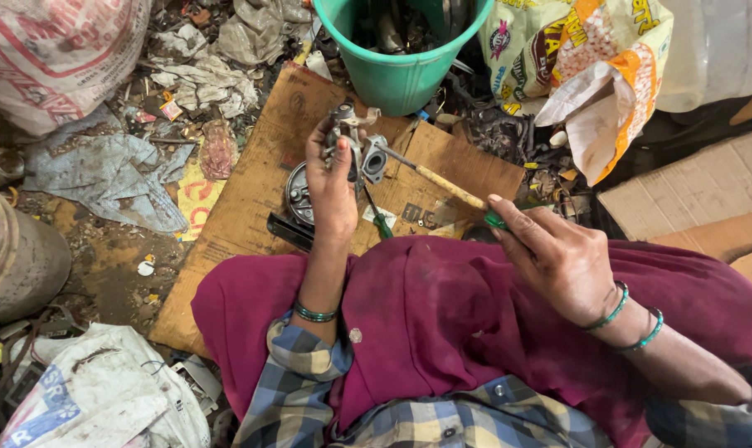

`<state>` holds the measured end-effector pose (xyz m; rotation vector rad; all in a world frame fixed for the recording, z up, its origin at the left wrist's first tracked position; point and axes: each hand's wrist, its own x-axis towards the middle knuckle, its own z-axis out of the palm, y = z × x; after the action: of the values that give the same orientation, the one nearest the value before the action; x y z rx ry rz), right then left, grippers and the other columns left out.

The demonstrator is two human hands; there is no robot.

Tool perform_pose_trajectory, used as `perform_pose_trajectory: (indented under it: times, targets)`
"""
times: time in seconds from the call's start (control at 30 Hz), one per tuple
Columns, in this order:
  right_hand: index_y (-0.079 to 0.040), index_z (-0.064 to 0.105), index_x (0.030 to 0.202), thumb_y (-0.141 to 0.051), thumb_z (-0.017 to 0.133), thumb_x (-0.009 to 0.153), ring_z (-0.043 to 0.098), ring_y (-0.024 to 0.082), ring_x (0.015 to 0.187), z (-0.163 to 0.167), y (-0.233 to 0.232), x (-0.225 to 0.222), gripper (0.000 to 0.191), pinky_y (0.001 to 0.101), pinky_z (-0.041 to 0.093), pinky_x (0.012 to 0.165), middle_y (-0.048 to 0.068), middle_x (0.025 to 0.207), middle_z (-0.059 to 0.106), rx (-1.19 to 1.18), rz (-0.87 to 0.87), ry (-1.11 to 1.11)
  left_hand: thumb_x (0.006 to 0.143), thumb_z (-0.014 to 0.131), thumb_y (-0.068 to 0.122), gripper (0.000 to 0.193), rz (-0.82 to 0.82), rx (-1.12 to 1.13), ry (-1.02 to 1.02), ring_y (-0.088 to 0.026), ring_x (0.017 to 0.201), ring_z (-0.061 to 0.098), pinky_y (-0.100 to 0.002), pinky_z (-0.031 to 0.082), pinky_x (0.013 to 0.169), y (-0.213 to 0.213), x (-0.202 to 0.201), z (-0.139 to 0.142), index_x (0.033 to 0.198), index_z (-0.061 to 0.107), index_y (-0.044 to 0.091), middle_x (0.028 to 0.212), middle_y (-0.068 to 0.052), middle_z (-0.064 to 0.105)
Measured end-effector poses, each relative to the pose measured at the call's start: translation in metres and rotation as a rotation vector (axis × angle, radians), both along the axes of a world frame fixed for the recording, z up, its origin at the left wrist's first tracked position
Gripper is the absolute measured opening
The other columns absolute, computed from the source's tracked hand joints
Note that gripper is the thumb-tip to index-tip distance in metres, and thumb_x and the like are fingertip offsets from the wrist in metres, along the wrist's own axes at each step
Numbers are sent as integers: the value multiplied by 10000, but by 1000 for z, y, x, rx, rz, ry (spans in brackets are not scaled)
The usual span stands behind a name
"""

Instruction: The person sits on the ground holding a small metal engine component and uses a screwdriver to work on it, repeatedly repositioning the part and driving the screwdriver into different points on the casting while turning the part over between passes.

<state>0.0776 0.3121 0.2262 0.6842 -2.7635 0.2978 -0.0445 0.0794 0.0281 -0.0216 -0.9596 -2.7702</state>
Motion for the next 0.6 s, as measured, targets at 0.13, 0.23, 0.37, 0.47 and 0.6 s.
perform_pose_trajectory:
  times: [0.13, 0.23, 0.37, 0.47, 0.6]
  targets:
    - [-128, 654, 1372, -183, 738, 952, 647, 211, 655, -9, 6, 1, 432, 346, 524, 578, 67, 843, 666, -50, -11, -69, 983, 770, 236, 554, 131, -330, 11, -129, 1085, 636, -270, 551, 939, 1, 6, 9, 1433, 529, 22, 1242, -55, 649]
    - [-143, 604, 1431, -241, 642, 1009, 566, 117, 622, -21, 11, -2, 435, 259, 447, 526, 39, 846, 651, -434, -104, -451, 958, 820, 239, 595, 180, -502, 48, -116, 1068, 627, -264, 538, 958, -5, 7, 10, 1437, 544, 16, 1224, -44, 657]
    - [-126, 612, 1389, -311, 592, 1006, 419, 41, 463, -34, 18, -9, 427, 203, 316, 378, -1, 712, 595, -923, -394, -1181, 941, 857, 191, 617, 180, -524, 109, -123, 1089, 600, -278, 513, 997, -7, 5, 9, 1441, 548, 3, 1250, -47, 638]
    - [-32, 604, 1326, -338, 587, 1026, 398, 38, 445, -38, 25, -9, 429, 196, 296, 360, 8, 727, 581, -1057, -437, -1303, 934, 844, 167, 601, 185, -574, 91, -125, 1143, 614, -292, 521, 1037, -9, 5, 10, 1424, 541, 0, 1304, -49, 629]
    - [-116, 522, 1426, -310, 610, 1076, 676, 214, 766, -47, 23, -1, 409, 294, 557, 641, 66, 989, 654, -229, 114, -34, 914, 859, 137, 620, 143, -570, 60, -134, 1124, 626, -297, 523, 1030, -13, 6, 14, 1427, 546, -15, 1299, -51, 640]
